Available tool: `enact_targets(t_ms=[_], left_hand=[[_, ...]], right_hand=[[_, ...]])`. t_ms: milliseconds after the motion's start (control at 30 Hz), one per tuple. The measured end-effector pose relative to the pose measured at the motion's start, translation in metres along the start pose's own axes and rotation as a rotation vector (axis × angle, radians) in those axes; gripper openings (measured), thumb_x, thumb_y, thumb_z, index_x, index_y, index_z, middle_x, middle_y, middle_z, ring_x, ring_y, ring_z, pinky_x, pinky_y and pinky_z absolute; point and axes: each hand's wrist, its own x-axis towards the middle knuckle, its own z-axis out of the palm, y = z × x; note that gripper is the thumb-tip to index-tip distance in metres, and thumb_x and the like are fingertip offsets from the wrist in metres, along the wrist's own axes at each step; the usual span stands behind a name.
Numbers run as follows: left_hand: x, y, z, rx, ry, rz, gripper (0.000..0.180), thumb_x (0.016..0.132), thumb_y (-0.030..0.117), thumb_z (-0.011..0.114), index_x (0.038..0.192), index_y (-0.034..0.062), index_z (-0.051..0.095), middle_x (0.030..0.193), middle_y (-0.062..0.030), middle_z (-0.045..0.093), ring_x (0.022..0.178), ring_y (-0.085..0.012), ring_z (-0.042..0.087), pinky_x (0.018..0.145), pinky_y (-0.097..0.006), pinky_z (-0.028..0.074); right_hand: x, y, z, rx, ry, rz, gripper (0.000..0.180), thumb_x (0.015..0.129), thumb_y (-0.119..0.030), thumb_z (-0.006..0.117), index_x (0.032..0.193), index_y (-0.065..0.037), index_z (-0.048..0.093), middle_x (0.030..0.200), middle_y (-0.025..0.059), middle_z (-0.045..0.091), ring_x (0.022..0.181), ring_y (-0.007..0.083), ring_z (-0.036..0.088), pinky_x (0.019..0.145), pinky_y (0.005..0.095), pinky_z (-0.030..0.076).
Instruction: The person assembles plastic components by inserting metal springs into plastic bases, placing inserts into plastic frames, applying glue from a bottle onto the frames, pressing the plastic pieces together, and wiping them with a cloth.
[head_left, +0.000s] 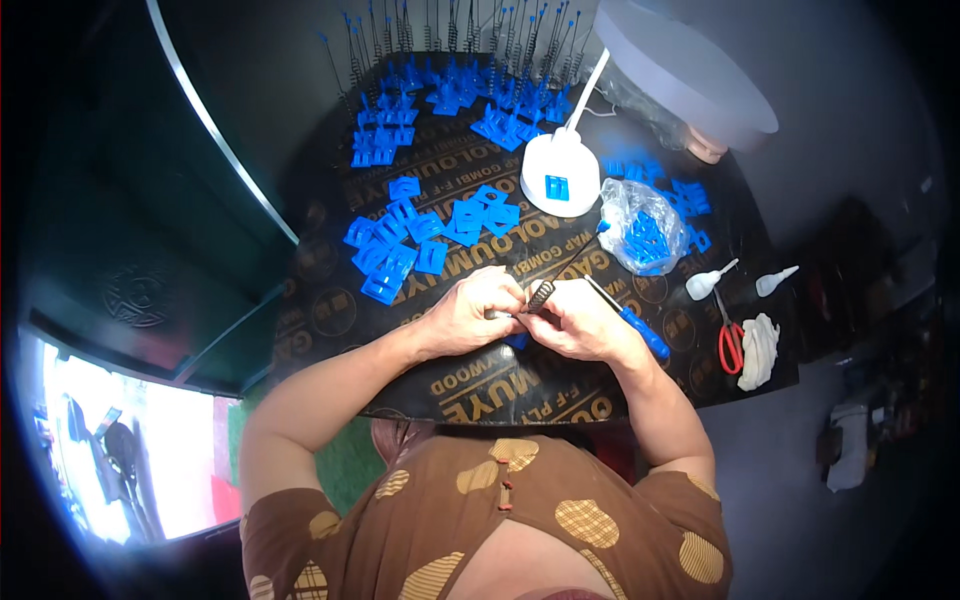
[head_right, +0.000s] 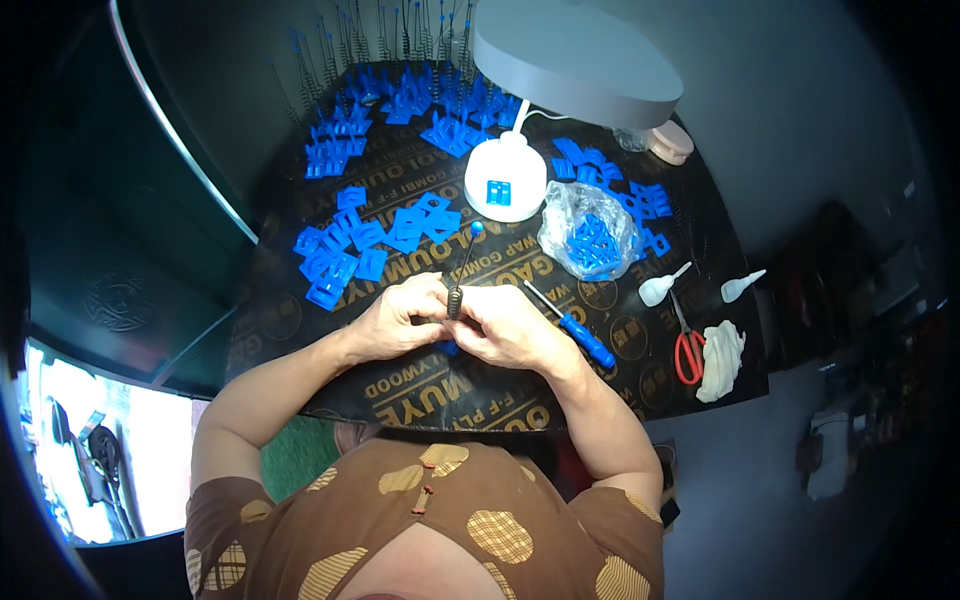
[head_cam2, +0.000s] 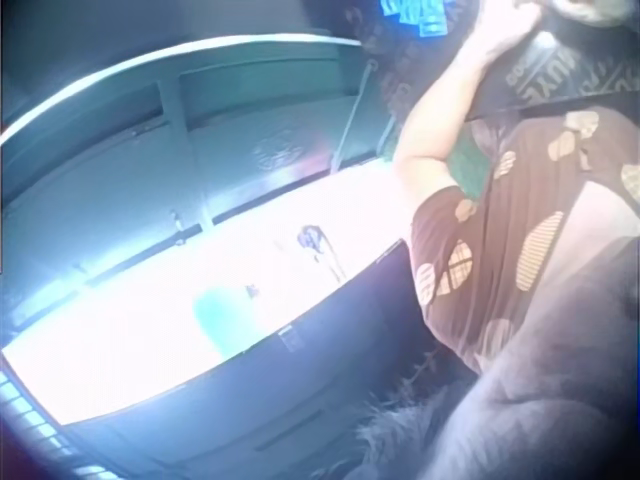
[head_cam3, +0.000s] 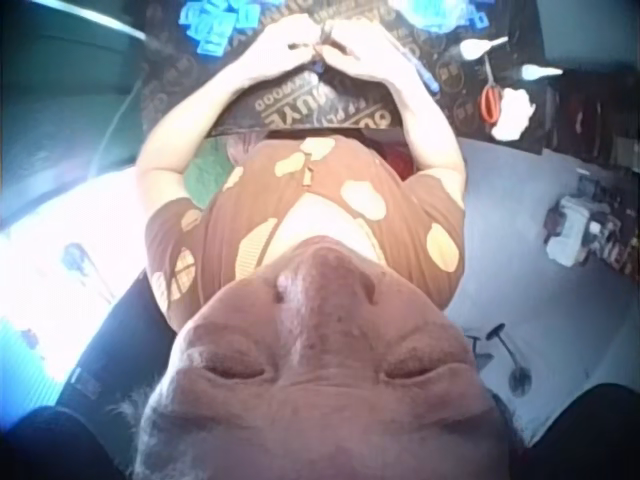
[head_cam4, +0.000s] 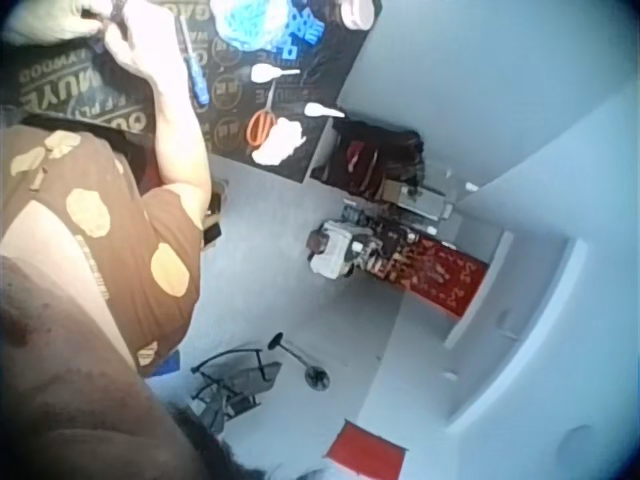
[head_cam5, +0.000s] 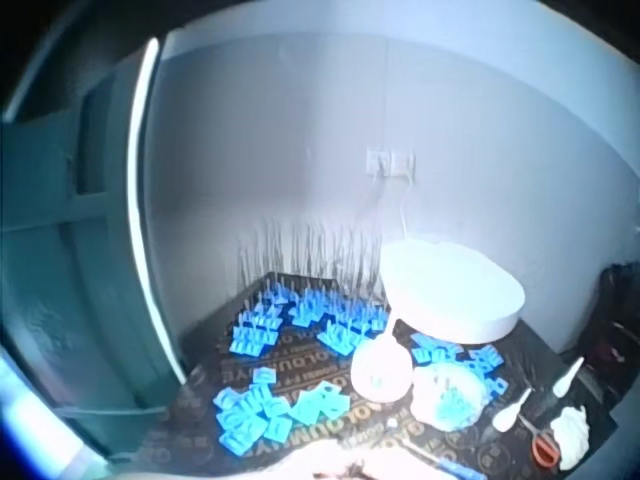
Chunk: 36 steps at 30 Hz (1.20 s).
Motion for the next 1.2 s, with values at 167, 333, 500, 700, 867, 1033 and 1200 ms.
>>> enact_targets(t_ms=[167,333,500,700,867,1033,1200], left_hand=[[-0.002,0.003,0.001,-0.072,-0.022,-0.09,0.014,0.071,0.006,0.072,0.084,0.0014,0.068,0.089,-0.0072,0.062,0.089,-0.0222,0.057,0.079,-0.034,0.045],[0.001,0.008,-0.001,-0.107,-0.003,-0.124,0.012,0.073,0.005,0.071,0.083,0.0005,0.067,0.088,-0.0072,0.062,0.088,-0.0199,0.058,0.079,-0.033,0.046],[0.011,0.017,-0.012,-0.238,-0.031,-0.274,0.009,0.075,0.004,0.07,0.08,-0.0011,0.065,0.085,-0.0062,0.062,0.086,-0.0164,0.056,0.08,-0.031,0.044],[0.02,0.034,-0.014,-0.386,-0.052,-0.413,0.008,0.08,0.005,0.069,0.079,-0.0013,0.064,0.081,-0.0016,0.06,0.076,-0.0086,0.054,0.069,-0.024,0.044],[0.023,0.039,-0.012,-0.473,-0.03,-0.481,0.008,0.083,0.006,0.069,0.084,-0.0016,0.066,0.083,-0.0015,0.063,0.076,-0.0071,0.056,0.069,-0.022,0.045],[0.026,0.045,-0.008,-0.476,0.038,-0.458,0.01,0.083,0.008,0.067,0.082,-0.0014,0.067,0.075,-0.0015,0.064,0.068,-0.0058,0.055,0.062,-0.022,0.045],[0.023,0.044,-0.002,-0.525,0.078,-0.466,0.01,0.084,0.008,0.066,0.083,-0.0012,0.067,0.074,-0.0006,0.063,0.068,-0.0051,0.054,0.063,-0.021,0.045]], right_hand=[[-0.003,0.001,0.0,-0.004,0.001,0.017,0.009,0.081,-0.01,0.064,0.087,-0.003,0.062,0.072,0.0132,0.063,0.063,0.0287,0.062,0.058,0.0351,0.048],[-0.006,0.015,0.007,0.208,0.096,0.091,0.011,0.087,-0.011,0.063,0.082,-0.001,0.062,0.068,0.0048,0.061,0.06,0.0096,0.052,0.054,0.027,0.043],[-0.006,0.026,0.008,0.49,0.196,0.268,0.018,0.088,-0.016,0.066,0.083,0.001,0.063,0.069,-0.0007,0.06,0.063,0.0041,0.049,0.055,0.0225,0.042],[-0.006,0.018,-0.002,0.627,0.219,0.284,0.016,0.089,-0.014,0.062,0.081,0.0,0.061,0.069,-0.0005,0.058,0.063,0.0049,0.052,0.056,0.0221,0.043],[-0.007,0.015,-0.003,0.672,0.249,0.26,0.019,0.091,-0.016,0.06,0.078,-0.001,0.058,0.067,0.0006,0.058,0.062,0.0056,0.052,0.057,0.0224,0.043],[-0.007,0.01,-0.007,0.733,0.265,0.319,0.02,0.092,-0.018,0.06,0.079,-0.002,0.058,0.066,0.0009,0.058,0.059,0.005,0.05,0.054,0.0216,0.041],[-0.006,0.006,-0.01,0.797,0.289,0.38,0.019,0.091,-0.019,0.061,0.082,-0.003,0.058,0.066,0.0014,0.058,0.053,0.0046,0.047,0.048,0.0194,0.037]])
